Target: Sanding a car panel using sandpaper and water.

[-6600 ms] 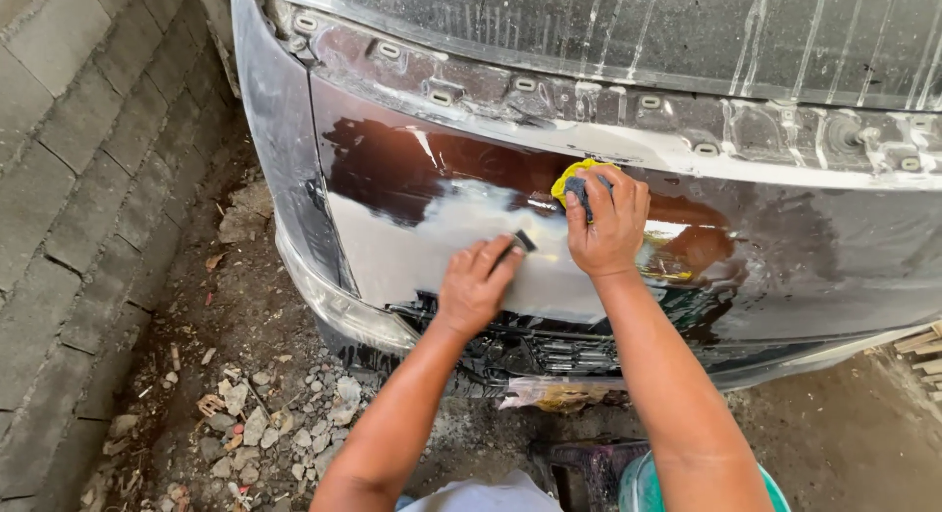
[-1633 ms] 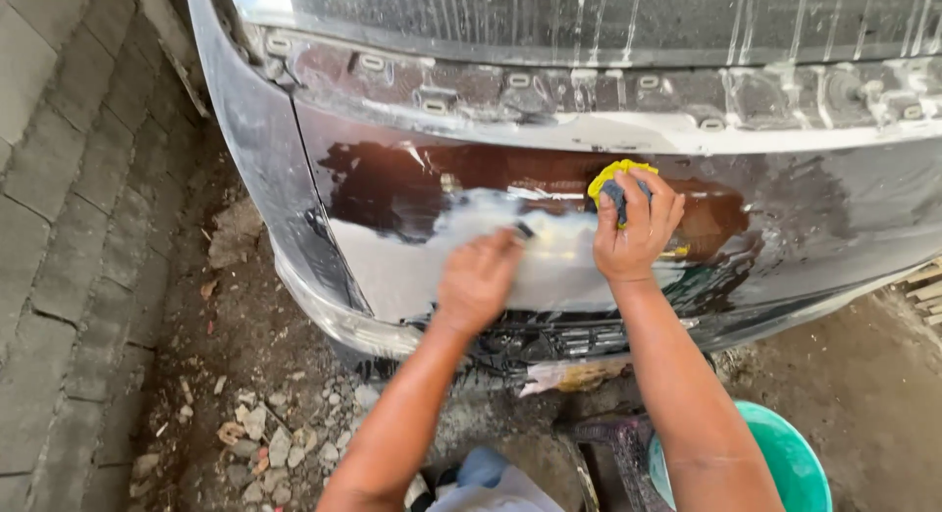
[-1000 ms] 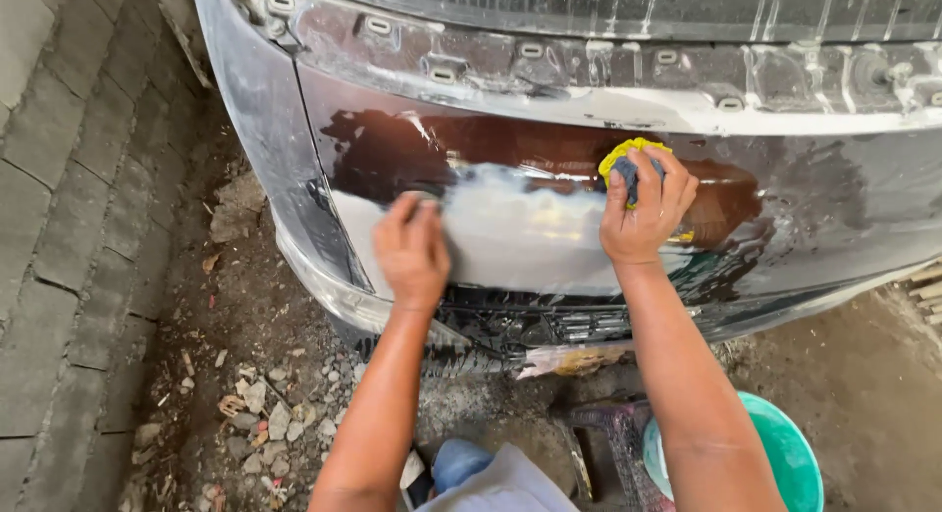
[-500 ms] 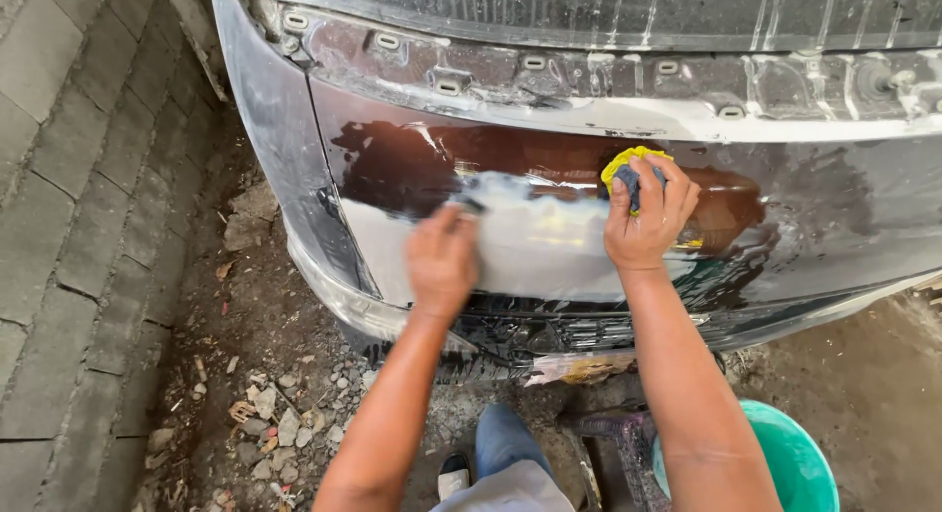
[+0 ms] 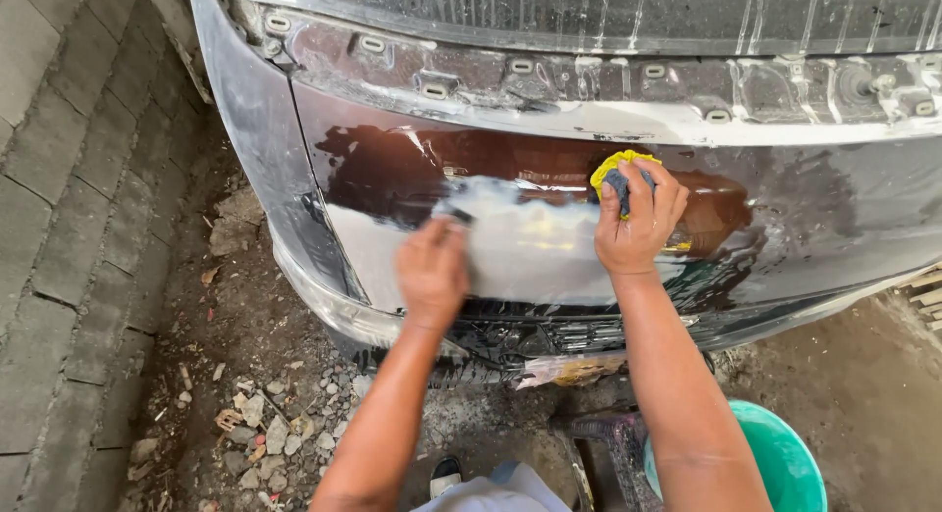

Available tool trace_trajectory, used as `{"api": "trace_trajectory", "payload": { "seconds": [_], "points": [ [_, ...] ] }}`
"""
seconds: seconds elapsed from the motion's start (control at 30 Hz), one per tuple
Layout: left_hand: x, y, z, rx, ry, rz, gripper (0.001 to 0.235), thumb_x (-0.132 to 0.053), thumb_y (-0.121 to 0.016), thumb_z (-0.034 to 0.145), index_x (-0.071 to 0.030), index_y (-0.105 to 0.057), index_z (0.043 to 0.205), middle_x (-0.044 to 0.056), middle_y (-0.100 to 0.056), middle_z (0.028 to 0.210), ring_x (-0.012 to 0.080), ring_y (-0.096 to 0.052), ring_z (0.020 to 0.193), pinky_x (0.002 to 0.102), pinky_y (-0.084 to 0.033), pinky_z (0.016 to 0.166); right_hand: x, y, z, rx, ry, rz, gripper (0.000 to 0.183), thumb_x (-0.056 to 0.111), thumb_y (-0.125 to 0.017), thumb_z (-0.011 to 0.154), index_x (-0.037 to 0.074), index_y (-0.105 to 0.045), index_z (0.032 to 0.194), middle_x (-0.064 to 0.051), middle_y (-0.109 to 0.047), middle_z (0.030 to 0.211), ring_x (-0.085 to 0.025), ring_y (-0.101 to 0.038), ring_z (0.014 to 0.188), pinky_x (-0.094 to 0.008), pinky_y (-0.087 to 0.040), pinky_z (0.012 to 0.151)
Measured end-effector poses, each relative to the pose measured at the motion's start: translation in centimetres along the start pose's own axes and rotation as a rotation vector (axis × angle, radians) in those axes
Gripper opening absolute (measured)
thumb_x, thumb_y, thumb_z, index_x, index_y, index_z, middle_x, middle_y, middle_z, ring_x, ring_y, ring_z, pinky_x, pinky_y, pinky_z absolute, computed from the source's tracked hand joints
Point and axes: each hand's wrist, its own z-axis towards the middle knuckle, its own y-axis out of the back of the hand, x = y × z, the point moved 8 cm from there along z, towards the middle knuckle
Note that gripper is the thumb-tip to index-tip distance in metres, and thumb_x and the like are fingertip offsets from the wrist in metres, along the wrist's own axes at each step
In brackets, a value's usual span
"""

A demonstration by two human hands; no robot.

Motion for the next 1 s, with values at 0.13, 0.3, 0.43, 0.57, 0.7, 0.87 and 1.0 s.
{"api": "trace_trajectory", "payload": {
  "seconds": [0.13, 0.3, 0.43, 0.57, 0.7, 0.87, 1.0],
  "points": [
    [2.2, 1.1, 0.6, -0.115, 0.184, 0.032, 0.027, -0.012, -0.069, 0.099, -0.006, -0.066, 0.125, 0.016, -0.058, 0.136, 0.0322, -0.056, 0.117, 0.045, -0.047, 0.096, 0.2, -0.2, 0.2, -0.016, 0.017, 0.001, 0.026, 0.021, -0.071, 0.107, 0.009, -0.065, 0.13, -0.013, -0.061, 0.131, -0.036, -0.057, 0.114, -0.048, -0.043, 0.101],
    [-4.8, 0.3, 1.9, -0.01, -0.004, -0.069, 0.022, -0.01, -0.071, 0.098, -0.007, -0.068, 0.119, 0.013, -0.063, 0.128, 0.0291, -0.061, 0.11, 0.042, -0.049, 0.091, 0.0, 0.0, -0.1, -0.014, 0.025, -0.006, 0.026, 0.02, -0.071, 0.107, 0.008, -0.065, 0.13, -0.013, -0.061, 0.132, -0.036, -0.056, 0.114, -0.048, -0.043, 0.101],
    [-2.0, 1.2, 1.9, 0.0, -0.008, -0.094, 0.022, -0.012, -0.069, 0.096, -0.008, -0.069, 0.118, 0.014, -0.063, 0.129, 0.0313, -0.061, 0.11, 0.043, -0.05, 0.093, 0.0, -0.1, 0.0, -0.019, 0.026, -0.001, 0.027, 0.02, -0.071, 0.107, 0.008, -0.066, 0.131, -0.013, -0.061, 0.131, -0.036, -0.056, 0.114, -0.048, -0.043, 0.101],
    [3.2, 3.8, 2.3, -0.15, 0.239, -0.001, 0.02, -0.013, -0.067, 0.101, -0.003, -0.067, 0.119, 0.017, -0.06, 0.133, 0.0356, -0.057, 0.115, 0.045, -0.049, 0.097, 0.2, -0.1, -0.2, -0.018, 0.008, -0.01, 0.026, 0.019, -0.071, 0.108, 0.009, -0.065, 0.131, -0.013, -0.061, 0.132, -0.036, -0.056, 0.114, -0.047, -0.043, 0.101],
    [-1.0, 1.1, 2.1, -0.092, 0.097, -0.043, 0.02, -0.012, -0.068, 0.099, -0.003, -0.067, 0.117, 0.017, -0.061, 0.129, 0.0338, -0.059, 0.11, 0.045, -0.048, 0.092, 0.0, -0.2, 0.0, -0.022, -0.001, -0.018, 0.025, 0.019, -0.071, 0.108, 0.01, -0.066, 0.131, -0.012, -0.061, 0.132, -0.035, -0.055, 0.114, -0.047, -0.043, 0.101],
    [-6.0, -0.2, 2.4, 0.054, -0.098, -0.139, 0.024, -0.009, -0.069, 0.093, -0.006, -0.07, 0.117, 0.013, -0.063, 0.127, 0.0309, -0.062, 0.108, 0.043, -0.05, 0.089, 0.1, 0.1, 0.1, -0.019, -0.004, -0.014, 0.025, 0.019, -0.071, 0.107, 0.009, -0.066, 0.129, -0.012, -0.061, 0.131, -0.035, -0.055, 0.112, -0.047, -0.043, 0.099],
    [0.4, 1.5, 2.5, -0.034, 0.029, -0.072, 0.023, -0.01, -0.072, 0.096, -0.002, -0.068, 0.117, 0.018, -0.061, 0.129, 0.0347, -0.059, 0.109, 0.046, -0.05, 0.092, 0.2, 0.2, 0.1, -0.018, -0.005, -0.006, 0.026, 0.019, -0.071, 0.106, 0.008, -0.066, 0.129, -0.012, -0.062, 0.131, -0.035, -0.056, 0.113, -0.047, -0.043, 0.1]
  ]
}}
